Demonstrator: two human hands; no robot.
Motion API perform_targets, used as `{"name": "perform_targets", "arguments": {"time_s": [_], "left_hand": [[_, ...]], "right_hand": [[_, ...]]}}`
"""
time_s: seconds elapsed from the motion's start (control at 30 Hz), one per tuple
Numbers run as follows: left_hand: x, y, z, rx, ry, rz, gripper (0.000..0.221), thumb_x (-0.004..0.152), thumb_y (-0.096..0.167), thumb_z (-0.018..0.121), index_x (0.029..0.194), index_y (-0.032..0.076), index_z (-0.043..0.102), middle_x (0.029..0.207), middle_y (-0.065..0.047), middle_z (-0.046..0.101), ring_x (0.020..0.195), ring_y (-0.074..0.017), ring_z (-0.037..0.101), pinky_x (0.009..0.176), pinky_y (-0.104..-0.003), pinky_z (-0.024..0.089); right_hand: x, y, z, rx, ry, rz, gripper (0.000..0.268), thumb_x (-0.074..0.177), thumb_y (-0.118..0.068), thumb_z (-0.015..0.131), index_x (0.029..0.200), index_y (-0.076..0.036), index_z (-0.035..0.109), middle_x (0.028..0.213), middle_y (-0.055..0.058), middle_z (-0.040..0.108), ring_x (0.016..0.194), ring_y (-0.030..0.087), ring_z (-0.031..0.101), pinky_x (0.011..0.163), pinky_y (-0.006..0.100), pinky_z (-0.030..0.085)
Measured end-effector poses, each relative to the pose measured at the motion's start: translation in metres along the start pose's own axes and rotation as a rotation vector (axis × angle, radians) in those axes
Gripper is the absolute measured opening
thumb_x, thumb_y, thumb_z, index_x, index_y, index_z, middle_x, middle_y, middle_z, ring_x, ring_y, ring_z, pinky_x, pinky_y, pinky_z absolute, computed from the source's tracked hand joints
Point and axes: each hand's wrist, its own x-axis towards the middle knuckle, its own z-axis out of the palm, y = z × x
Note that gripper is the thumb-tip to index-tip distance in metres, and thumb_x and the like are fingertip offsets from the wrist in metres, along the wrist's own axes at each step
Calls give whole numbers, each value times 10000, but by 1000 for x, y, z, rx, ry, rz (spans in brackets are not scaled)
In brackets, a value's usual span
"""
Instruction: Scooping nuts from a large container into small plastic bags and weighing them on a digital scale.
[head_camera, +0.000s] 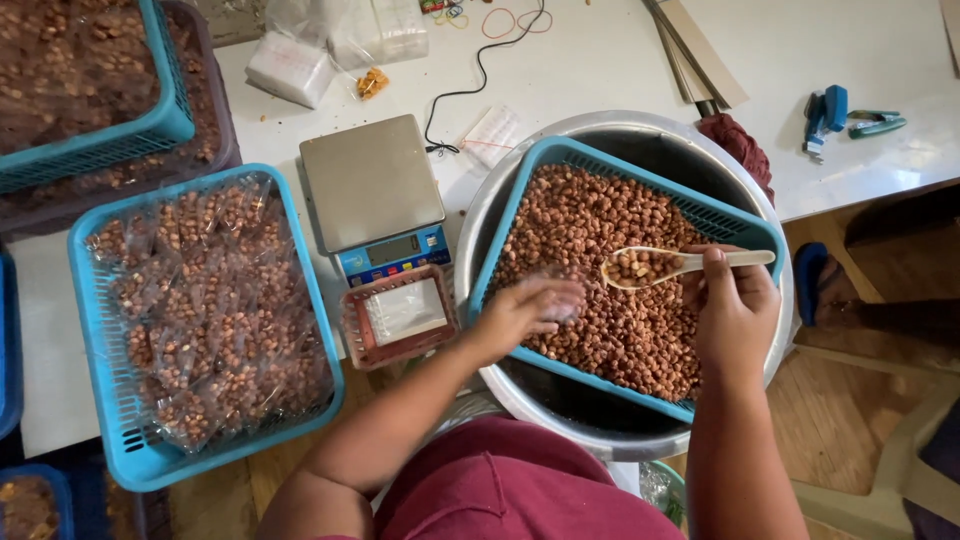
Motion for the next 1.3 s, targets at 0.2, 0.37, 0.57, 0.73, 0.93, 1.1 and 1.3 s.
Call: {"name": "perform_targets", "arguments": {"time_s": [0.2,0.37,0.57,0.73,0.93,1.1,1.3], "left_hand": [[2,-1,-10,-263,45,4,199,1071,172,562,1148,33,681,1093,-187,765,1025,-296,745,873,-453,641],[-6,1,3,53,58,150,93,959,134,748,1016,63,731,928,-120,772,889,-215,759,748,-379,656],[0,-6,8,195,24,179,186,938,201,790,1086,96,750,1001,-102,779,974,-179,747,808,-345,656],[2,-8,2,375,-1,239,271,960,277,776,1193,143,739,1081,-82,773,1098,-227,712,909,-418,592],[-5,-4,10,557,48,199,343,902,378,793,1205,229,729,1066,-17,787,1107,-197,717,943,-375,573],[15,-21,3,697,11,194,489,905,224,776,1365,112,653,1094,-133,773,1052,-313,735,788,-427,625],[14,8,8,27,-222,12,631,899,276,707,1477,122,505,1424,-145,605,1229,-295,645,924,-437,637]], "right_hand": [[1,22,-11,12,-2,61,189,1123,-157,594,1104,2,695,730,88,599,578,125,570,550,228,459],[-2,21,-4,15,-9,66,179,1108,-130,597,1076,24,683,712,106,586,555,137,560,524,244,442],[4,1,-3,-19,-37,-22,197,1125,-142,597,1088,24,697,710,109,589,560,148,556,547,252,432],[0,-23,6,-15,-35,-96,198,1134,-111,573,1121,45,694,724,113,597,590,135,551,584,249,433],[2,11,-2,-152,-206,-453,180,1099,24,547,986,46,685,854,222,670,692,319,622,692,399,500],[-5,24,-15,-285,-428,-814,223,895,9,578,928,-67,785,1017,107,777,912,337,734,854,426,579],[-3,11,-39,-525,-48,-725,179,1134,33,532,1085,50,704,1135,205,726,1038,343,712,901,427,549]]}}
